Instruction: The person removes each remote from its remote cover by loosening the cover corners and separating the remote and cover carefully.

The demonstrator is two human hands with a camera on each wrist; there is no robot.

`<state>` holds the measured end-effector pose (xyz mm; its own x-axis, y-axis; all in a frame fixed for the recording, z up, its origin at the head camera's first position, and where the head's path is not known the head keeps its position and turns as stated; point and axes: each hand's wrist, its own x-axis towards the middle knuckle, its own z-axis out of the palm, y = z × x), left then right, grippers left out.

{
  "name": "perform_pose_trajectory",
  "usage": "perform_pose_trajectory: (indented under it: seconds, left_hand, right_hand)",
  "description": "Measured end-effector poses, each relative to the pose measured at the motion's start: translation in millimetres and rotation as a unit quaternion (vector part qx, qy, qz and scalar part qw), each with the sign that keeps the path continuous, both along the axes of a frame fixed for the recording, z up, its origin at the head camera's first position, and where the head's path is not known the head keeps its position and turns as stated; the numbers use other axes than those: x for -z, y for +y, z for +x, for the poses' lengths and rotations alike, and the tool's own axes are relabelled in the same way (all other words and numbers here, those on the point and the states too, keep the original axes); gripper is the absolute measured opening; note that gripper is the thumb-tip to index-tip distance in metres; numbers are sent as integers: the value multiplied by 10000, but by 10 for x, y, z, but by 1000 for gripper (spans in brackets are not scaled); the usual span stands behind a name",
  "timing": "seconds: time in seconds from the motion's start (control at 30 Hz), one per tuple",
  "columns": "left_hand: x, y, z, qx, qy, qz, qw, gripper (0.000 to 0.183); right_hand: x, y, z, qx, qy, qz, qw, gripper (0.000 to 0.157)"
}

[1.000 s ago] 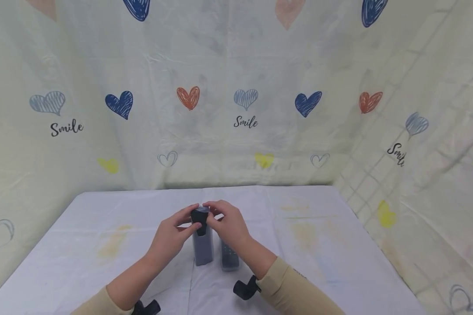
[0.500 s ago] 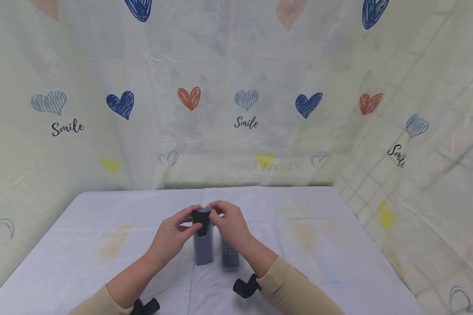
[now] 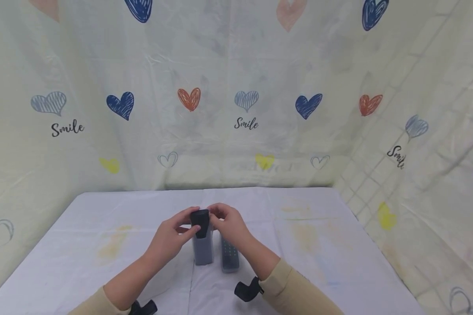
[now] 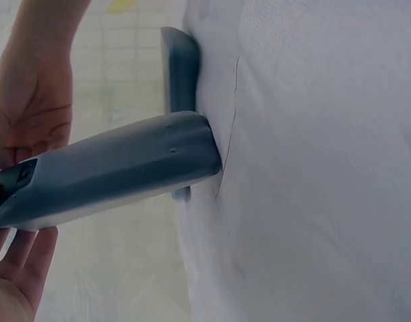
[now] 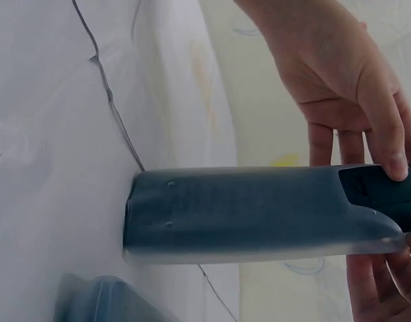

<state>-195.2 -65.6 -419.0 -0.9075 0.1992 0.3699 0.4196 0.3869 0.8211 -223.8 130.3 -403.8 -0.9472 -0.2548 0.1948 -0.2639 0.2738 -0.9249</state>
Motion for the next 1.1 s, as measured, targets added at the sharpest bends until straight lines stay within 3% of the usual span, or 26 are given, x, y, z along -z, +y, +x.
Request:
perform_pose_trajectory:
  seconds: [0.37,0.6,0.73,0.87,1.0,1.1]
  left_hand:
    - [-2,1,28,109,34,-259,9996,54]
    - [33,-9,52,-20,53,-183,9998,55]
    - [49,-8,39,-98,171,-172,9997,54]
    - [70,-24,28,75,185,-89,9998,59]
    - [100,-60,27,330,-106,93,9994,67]
    - [140,-82,16,367,-484,397,9974,66]
  right_hand:
    - [88,92,62,-476,456,-49,9978,33]
    - [123,115,75,-656,728,27,9952,44]
    - [136,135,76,-626,634,35,9960,46]
    - [119,150,106,-590,243,1,9980,47]
    - [117,170,116,-553,-48,-33,9985,46]
    - [150,198,99,-562,-26,41,9984,44]
